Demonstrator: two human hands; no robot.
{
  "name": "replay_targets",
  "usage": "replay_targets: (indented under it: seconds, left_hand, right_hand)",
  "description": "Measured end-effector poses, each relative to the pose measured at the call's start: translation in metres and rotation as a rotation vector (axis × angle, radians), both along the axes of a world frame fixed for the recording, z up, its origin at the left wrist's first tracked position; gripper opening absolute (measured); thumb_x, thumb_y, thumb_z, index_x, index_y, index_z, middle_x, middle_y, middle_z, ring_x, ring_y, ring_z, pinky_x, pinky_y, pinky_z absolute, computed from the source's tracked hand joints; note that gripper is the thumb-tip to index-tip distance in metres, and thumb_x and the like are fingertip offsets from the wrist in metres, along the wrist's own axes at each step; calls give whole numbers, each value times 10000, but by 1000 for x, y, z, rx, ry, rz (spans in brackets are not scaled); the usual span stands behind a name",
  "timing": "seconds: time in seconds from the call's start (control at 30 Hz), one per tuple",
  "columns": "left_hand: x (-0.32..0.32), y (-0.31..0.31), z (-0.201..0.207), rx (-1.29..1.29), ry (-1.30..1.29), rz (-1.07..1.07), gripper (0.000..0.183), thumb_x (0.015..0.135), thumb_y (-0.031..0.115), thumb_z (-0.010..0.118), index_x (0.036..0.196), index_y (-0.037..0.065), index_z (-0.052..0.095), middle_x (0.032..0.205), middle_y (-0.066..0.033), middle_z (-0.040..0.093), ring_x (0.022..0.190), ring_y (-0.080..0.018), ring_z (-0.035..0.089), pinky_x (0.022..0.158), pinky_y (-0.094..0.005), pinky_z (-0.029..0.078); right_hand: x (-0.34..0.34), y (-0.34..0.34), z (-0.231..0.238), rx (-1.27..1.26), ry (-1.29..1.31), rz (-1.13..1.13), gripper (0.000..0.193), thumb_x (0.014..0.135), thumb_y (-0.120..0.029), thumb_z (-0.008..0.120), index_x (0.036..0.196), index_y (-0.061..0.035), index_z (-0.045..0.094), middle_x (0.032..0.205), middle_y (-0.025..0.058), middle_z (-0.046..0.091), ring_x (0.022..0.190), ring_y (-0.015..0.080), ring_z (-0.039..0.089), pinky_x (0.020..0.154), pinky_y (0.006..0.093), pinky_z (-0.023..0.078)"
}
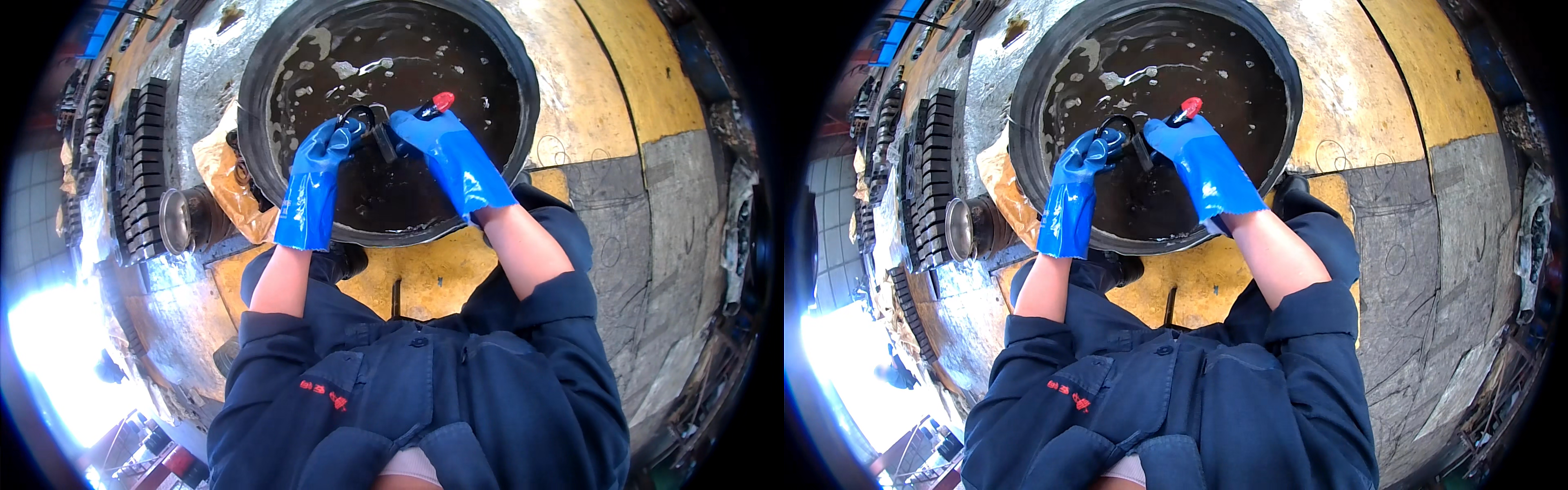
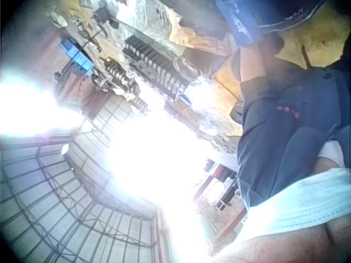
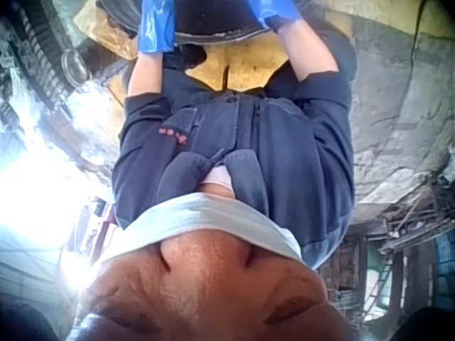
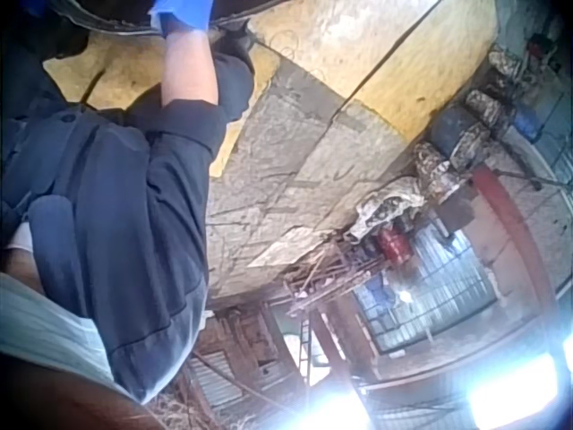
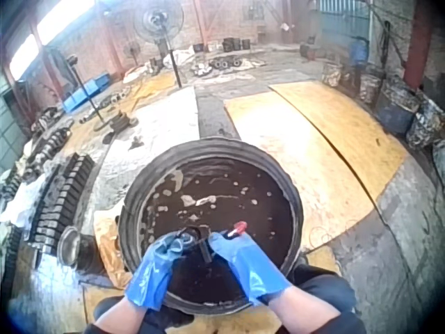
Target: The person cleans metal ring components by submerging them in a bucket of dark liquid and scrubbing them with a brush. They then place the cleaned items onto a paper-lined surface next to a pile of other parts.
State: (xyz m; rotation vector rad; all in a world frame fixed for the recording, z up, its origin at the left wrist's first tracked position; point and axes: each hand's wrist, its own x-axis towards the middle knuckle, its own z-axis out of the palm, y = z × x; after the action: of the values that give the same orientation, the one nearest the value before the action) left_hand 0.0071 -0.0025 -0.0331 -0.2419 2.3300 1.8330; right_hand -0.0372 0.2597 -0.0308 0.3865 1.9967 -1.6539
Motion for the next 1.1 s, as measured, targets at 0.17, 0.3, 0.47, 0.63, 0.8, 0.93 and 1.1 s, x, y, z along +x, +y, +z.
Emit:
replay_targets:
  seconds: [0.17, 0.3, 0.47, 0.63, 0.8, 0.93, 1.1]
  left_hand:
    - [10, -6, 18, 92, -33, 40, 500, 1091, 276, 765, 1512, 21, 682, 1366, -97, 772, 1204, -200, 758, 997, -369, 623]
    - [2, 2, 15, 151, -25, 19, 498, 1083, 265, 772, 1513, 29, 684, 1368, -95, 772, 1210, -200, 756, 1000, -370, 623]
    - [-10, -1, -8, 216, 50, -25, 497, 1074, 251, 781, 1514, 40, 687, 1370, -92, 771, 1217, -199, 754, 1005, -371, 622]
    - [-15, 16, 18, -484, 346, -142, 512, 1009, 193, 803, 1504, 103, 707, 1399, -109, 770, 1277, -276, 751, 1055, -412, 616]
    - [-10, 15, -9, -542, 461, -491, 420, 1013, 259, 771, 1421, 163, 754, 1354, -153, 777, 1235, -384, 747, 1032, -442, 613]
    - [1, 14, -1, -622, 198, -395, 382, 1070, 302, 737, 1394, 100, 756, 1295, -130, 809, 1223, -345, 764, 1023, -431, 614]
    - [4, 10, 52, 144, -229, -11, 368, 1132, 326, 655, 1348, 46, 758, 1273, -68, 816, 1169, -184, 765, 978, -372, 591]
  right_hand:
    - [30, 5, 41, -291, 113, -74, 478, 994, -493, 766, 1150, -49, 843, 977, 122, 825, 902, 225, 760, 871, 390, 590]
    - [12, 7, 16, 35, 167, 89, 534, 981, -565, 778, 1160, -67, 844, 991, 117, 833, 876, 244, 754, 861, 407, 593]
    - [7, -6, 16, -41, 126, 305, 539, 960, -598, 792, 1172, -105, 841, 1051, 124, 848, 1035, 259, 804, 940, 389, 599]
    - [9, -17, 46, 656, 331, 563, 322, 963, -480, 787, 1110, -200, 848, 1105, 115, 846, 1061, 353, 809, 912, 470, 622]
    - [5, -38, 29, 994, 421, 850, 237, 1001, -280, 703, 1178, -212, 845, 1219, 68, 840, 1141, 326, 809, 885, 558, 619]
    - [6, -27, 26, 903, 458, 763, 241, 1024, -290, 705, 1201, -212, 847, 1202, 67, 844, 1153, 349, 806, 865, 600, 610]
    - [1, -9, 18, 914, 286, 292, 348, 1011, -542, 692, 1149, -255, 833, 1166, 134, 836, 1116, 408, 788, 978, 526, 617]
